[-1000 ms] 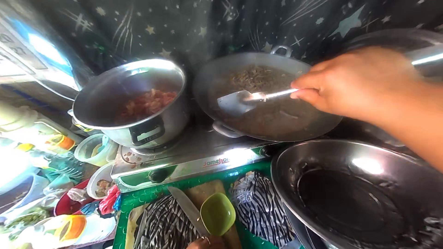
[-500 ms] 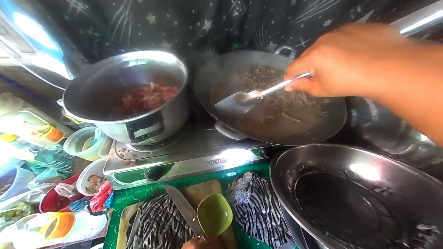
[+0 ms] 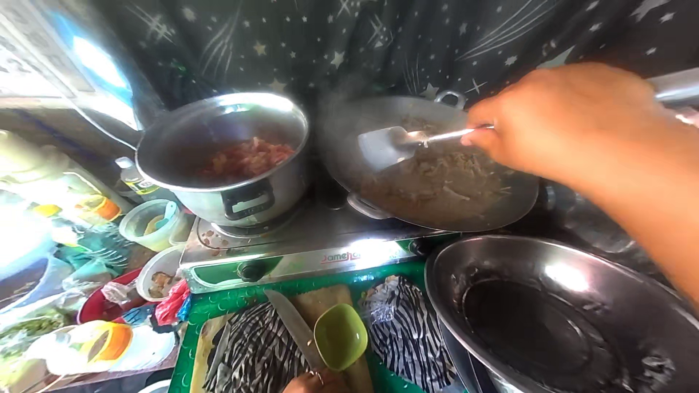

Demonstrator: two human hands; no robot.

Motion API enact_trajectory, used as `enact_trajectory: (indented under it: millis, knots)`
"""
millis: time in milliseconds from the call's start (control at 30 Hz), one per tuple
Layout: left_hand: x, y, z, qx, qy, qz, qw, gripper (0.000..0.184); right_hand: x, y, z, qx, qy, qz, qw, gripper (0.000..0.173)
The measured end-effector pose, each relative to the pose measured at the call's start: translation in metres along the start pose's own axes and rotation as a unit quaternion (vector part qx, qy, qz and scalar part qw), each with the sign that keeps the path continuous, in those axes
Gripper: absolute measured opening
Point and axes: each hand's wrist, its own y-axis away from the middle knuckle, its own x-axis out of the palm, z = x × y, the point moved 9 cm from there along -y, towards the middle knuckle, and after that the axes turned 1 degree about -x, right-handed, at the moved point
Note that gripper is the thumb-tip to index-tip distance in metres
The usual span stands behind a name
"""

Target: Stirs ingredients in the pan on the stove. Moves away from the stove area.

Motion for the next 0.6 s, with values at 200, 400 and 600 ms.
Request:
enact_trajectory:
  millis: [200,400,600]
  knots:
    - [-0.006,0.004,-0.014,0.005,-0.013,-0.014,1.0,0.015,0.017,0.02,0.025,0.027,-0.076,0.066,0.995,0.018]
    - [-0.016,0.018,-0.025,-0.008,-0.044,-0.049,0.998,0.014,0.072,0.018,0.007,0.101,-0.066,0.128,0.984,0.022]
    - [-0.031,0.054,-0.032,0.002,-0.096,-0.115,0.989,0.017,0.06,0.047,-0.037,0.173,-0.039,0.09,0.98,0.021]
